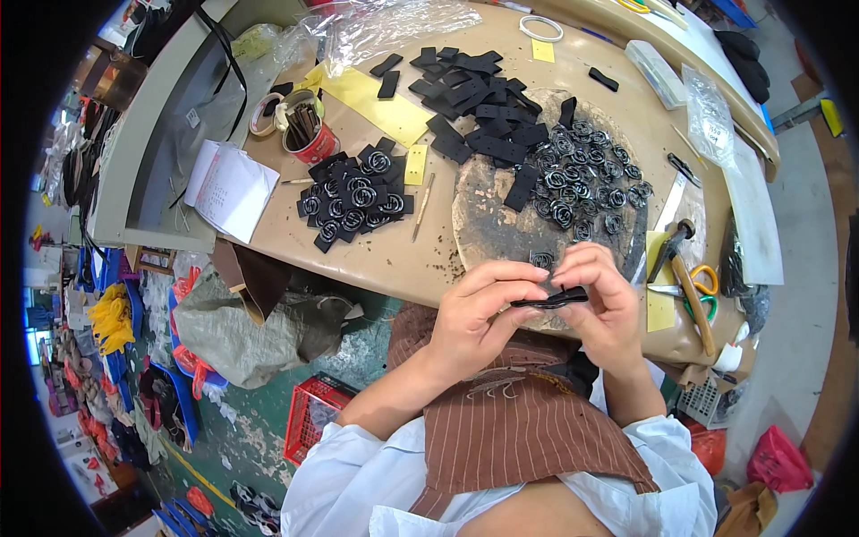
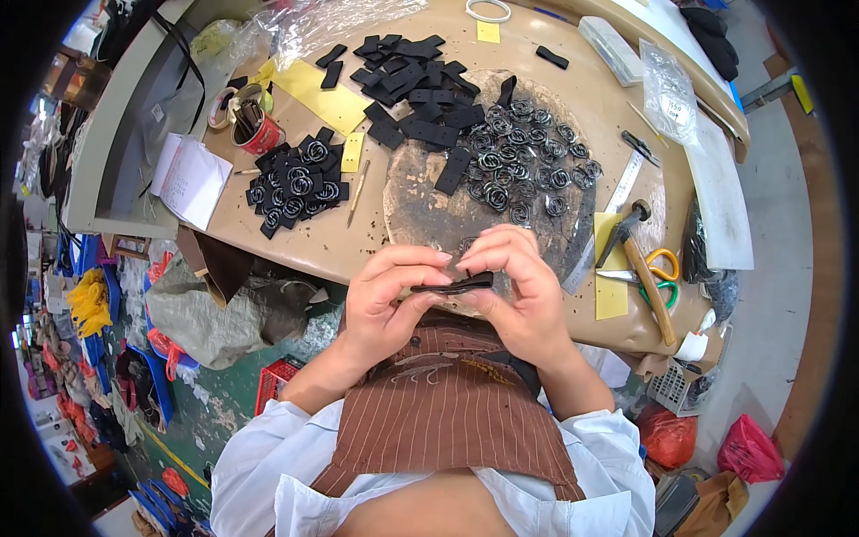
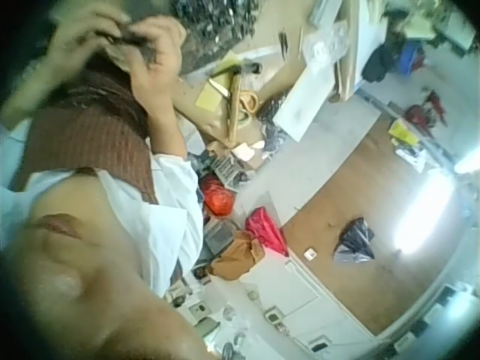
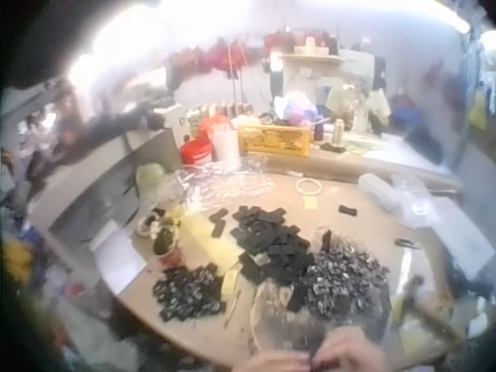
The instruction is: The person repeatedly picks up small black rectangular pieces and metal springs from a table, inserts the springs into the pieces, and places the assembled units into a growing pile. The process is continuous and repetitive throughout the clip.
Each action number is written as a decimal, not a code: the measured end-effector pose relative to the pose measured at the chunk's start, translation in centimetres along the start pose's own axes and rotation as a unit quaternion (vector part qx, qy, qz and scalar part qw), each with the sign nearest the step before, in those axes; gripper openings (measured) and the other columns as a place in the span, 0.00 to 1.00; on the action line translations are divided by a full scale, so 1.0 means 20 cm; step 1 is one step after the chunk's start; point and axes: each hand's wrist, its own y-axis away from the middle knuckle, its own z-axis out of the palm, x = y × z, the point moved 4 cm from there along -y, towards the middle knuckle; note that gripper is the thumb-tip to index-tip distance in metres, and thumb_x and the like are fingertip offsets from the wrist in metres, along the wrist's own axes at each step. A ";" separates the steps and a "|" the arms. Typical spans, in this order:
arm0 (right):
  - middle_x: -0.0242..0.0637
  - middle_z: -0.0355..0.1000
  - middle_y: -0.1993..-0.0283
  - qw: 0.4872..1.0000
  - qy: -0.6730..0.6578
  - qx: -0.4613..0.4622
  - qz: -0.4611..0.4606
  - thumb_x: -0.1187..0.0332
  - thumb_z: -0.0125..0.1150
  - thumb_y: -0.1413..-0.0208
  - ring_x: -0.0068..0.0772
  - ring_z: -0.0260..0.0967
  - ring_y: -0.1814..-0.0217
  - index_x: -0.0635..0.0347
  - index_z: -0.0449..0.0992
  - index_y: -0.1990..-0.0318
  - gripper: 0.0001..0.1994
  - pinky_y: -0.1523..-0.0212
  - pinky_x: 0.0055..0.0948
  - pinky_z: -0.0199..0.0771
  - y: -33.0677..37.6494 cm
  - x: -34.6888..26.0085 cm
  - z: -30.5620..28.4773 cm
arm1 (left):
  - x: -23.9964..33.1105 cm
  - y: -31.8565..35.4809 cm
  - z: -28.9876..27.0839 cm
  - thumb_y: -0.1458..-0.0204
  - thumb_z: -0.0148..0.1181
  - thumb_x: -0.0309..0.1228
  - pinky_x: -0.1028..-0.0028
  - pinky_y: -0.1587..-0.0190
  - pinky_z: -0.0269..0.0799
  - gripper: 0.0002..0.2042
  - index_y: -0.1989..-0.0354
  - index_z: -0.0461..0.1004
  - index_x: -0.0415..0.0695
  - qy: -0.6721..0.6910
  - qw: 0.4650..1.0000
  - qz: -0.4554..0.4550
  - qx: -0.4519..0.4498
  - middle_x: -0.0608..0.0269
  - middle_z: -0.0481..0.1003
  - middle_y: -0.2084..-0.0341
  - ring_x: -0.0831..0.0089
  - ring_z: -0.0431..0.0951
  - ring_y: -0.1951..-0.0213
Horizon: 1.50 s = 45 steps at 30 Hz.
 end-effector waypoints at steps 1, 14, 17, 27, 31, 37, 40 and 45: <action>0.35 0.69 0.63 0.997 0.063 0.003 -0.041 0.78 0.64 0.58 0.34 0.61 0.54 0.59 0.71 0.65 0.11 0.50 0.32 0.59 0.02 0.00 0.00 | -0.01 0.01 0.01 0.59 0.61 0.18 0.71 0.54 0.67 0.11 0.64 0.75 0.40 0.030 0.999 -0.024 0.010 0.59 0.73 0.59 0.69 0.73 0.57; 0.39 0.66 0.58 0.985 -0.071 0.055 0.148 0.77 0.62 0.55 0.36 0.62 0.51 0.62 0.69 0.56 0.16 0.49 0.29 0.61 0.04 0.20 0.12 | -0.21 0.03 -0.06 0.57 0.60 0.20 0.75 0.53 0.63 0.06 0.68 0.75 0.40 0.080 0.984 -0.124 0.103 0.63 0.71 0.65 0.76 0.69 0.59; 0.41 0.66 0.56 0.937 0.337 0.078 0.054 0.74 0.64 0.58 0.41 0.60 0.50 0.61 0.69 0.54 0.20 0.48 0.35 0.60 -0.08 0.24 0.00 | -0.33 -0.05 -0.34 0.55 0.58 0.20 0.79 0.59 0.65 0.05 0.68 0.75 0.39 0.013 0.956 -0.170 0.239 0.65 0.73 0.71 0.77 0.71 0.66; 0.44 0.72 0.67 0.928 0.314 0.175 0.093 0.75 0.54 0.48 0.38 0.70 0.70 0.65 0.75 0.63 0.07 0.68 0.26 0.69 -0.14 0.38 -0.24 | -0.27 -0.14 -0.30 0.59 0.64 0.26 0.68 0.48 0.64 0.18 0.57 0.74 0.42 -0.196 0.963 -0.017 0.186 0.57 0.73 0.57 0.63 0.72 0.53; 0.37 0.71 0.71 0.968 0.180 0.131 0.116 0.76 0.54 0.47 0.25 0.68 0.70 0.63 0.75 0.59 0.09 0.69 0.22 0.67 -0.14 0.27 -0.24 | -0.23 -0.15 0.05 0.55 0.61 0.22 0.74 0.52 0.67 0.16 0.56 0.72 0.39 0.024 0.992 -0.117 0.045 0.58 0.73 0.57 0.72 0.73 0.55; 0.37 0.71 0.66 0.992 0.006 0.050 0.113 0.76 0.59 0.52 0.25 0.69 0.67 0.63 0.74 0.56 0.14 0.66 0.21 0.70 -0.09 0.11 -0.12 | -0.25 -0.12 0.18 0.50 0.58 0.23 0.80 0.62 0.73 0.07 0.63 0.71 0.38 0.357 0.883 -0.304 0.007 0.69 0.72 0.72 0.80 0.75 0.68; 0.38 0.71 0.63 0.996 0.086 0.027 -0.011 0.75 0.64 0.57 0.29 0.70 0.64 0.63 0.74 0.57 0.16 0.64 0.23 0.72 -0.09 0.03 -0.09 | -0.19 -0.09 0.13 0.49 0.56 0.23 0.80 0.64 0.74 0.02 0.70 0.69 0.41 0.408 0.854 -0.322 0.029 0.69 0.72 0.74 0.81 0.75 0.70; 0.42 0.72 0.59 0.967 0.187 0.035 -0.172 0.73 0.70 0.64 0.38 0.72 0.60 0.63 0.75 0.59 0.19 0.61 0.28 0.74 -0.08 -0.02 -0.04 | -0.15 -0.06 0.13 0.49 0.56 0.22 0.84 0.67 0.69 0.04 0.72 0.68 0.41 0.395 0.876 -0.272 0.056 0.70 0.72 0.75 0.85 0.73 0.70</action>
